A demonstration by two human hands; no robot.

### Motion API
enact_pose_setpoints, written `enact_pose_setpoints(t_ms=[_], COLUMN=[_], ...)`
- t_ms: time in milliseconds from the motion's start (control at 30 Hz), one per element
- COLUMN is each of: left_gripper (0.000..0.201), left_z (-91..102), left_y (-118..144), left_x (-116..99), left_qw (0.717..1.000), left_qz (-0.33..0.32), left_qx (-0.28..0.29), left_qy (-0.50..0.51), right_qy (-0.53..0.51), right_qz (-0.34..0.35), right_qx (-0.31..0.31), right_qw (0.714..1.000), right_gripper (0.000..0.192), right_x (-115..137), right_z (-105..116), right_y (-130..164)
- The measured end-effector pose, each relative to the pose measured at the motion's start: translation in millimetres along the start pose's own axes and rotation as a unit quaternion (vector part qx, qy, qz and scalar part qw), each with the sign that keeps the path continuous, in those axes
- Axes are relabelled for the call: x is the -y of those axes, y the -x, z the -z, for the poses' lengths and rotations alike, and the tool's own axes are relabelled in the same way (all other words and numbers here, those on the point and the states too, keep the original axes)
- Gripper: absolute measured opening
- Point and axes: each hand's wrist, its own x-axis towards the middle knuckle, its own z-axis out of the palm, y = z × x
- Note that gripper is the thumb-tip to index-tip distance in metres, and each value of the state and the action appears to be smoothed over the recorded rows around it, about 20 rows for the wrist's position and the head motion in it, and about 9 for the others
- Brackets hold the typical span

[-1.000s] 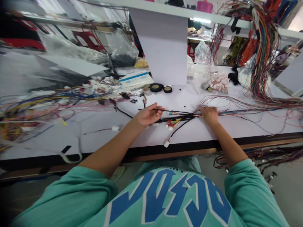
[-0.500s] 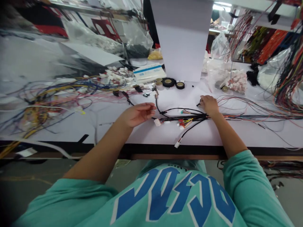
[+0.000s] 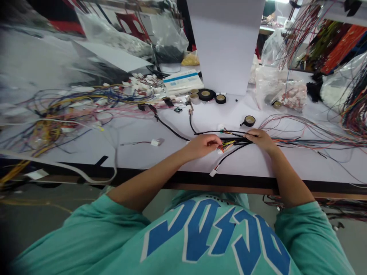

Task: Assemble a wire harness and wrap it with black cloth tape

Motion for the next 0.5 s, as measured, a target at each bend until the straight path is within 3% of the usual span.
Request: enact_pose_setpoints(t_ms=[67,167,267,400,500], left_gripper=[0.022,0.026,0.023,0.041,0.037], left_z=[-6.6,-16.2,-31.5,-47.7,-44.7], left_y=[-1,8,21,29,25], left_x=[-7,-14,-18,-17,-15], left_qw=[0.987,0.957,0.946,0.951,0.962], left_qz=[-0.022,-0.049,-0.081,-0.008,0.029], left_qx=[-0.007,0.051,0.091,0.075,0.063], left_qy=[-0.158,-0.283,-0.302,-0.299,-0.265], right_qy=[-0.035,-0.068,-0.107,-0.157,-0.19], right_qz=[-0.003,-0.016,-0.042,-0.05,-0.041], right_qx=[0.001,-0.003,-0.009,-0.023,-0.047], right_qw=[0.999,0.998,0.993,0.986,0.98], right_gripper=[0.034,0.032,0.031,0.029,0.026], right_x=[1,2,1,1,2], right_z=[1,5,8,11,12], right_y=[0,0,0,1,1])
